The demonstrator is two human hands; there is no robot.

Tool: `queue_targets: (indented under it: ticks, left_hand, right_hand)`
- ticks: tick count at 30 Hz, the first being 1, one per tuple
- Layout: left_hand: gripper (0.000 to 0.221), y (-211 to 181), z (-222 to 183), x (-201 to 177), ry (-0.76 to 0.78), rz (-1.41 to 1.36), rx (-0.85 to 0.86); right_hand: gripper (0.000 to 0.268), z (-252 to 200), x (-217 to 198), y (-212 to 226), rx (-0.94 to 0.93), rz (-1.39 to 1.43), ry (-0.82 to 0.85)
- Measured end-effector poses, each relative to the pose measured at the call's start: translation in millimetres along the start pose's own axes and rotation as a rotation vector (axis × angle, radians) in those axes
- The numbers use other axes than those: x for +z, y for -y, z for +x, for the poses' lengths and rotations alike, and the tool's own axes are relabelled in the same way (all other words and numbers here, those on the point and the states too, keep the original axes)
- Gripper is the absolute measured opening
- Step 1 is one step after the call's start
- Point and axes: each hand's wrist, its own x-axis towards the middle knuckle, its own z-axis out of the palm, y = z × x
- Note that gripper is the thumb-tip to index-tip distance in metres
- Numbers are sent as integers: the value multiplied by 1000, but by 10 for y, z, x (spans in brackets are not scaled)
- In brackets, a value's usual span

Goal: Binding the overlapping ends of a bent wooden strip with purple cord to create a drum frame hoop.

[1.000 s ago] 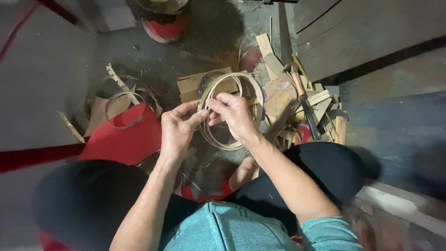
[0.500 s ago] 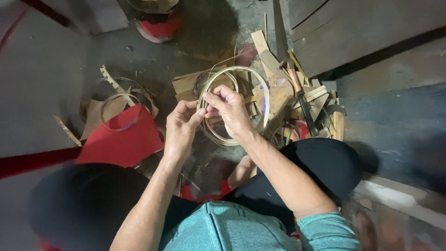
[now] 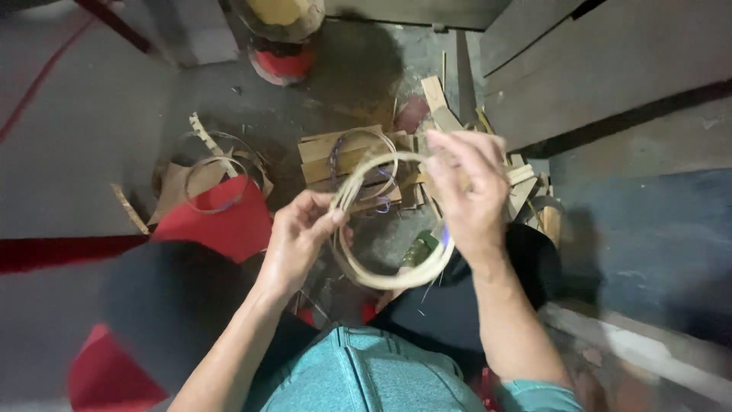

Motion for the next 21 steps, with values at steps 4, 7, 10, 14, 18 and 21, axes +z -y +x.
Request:
queue_targets:
  ticks: [4, 7, 10, 14, 18, 21]
  left_hand:
    - [23, 106, -256, -225, 34, 46, -26]
    - [24, 258, -385, -406, 45, 80, -95]
    - [22, 336, -518, -517, 58, 83, -84]
    - [19, 451, -649, -635, 84, 77, -100]
    - [19, 462, -665, -697, 185, 55, -68]
    - [19, 376, -616, -669, 264, -34, -45]
  right_hand:
    - [33, -73, -86, 156, -18, -118, 250]
    - [54, -226, 55, 385, 330, 90, 604]
    - [62, -501, 167, 319, 398, -23, 764]
    - [34, -966, 394, 28, 262, -71, 630]
    - [24, -1145, 419, -68, 217, -110, 521]
    - [25, -1135, 421, -47, 265, -53, 498]
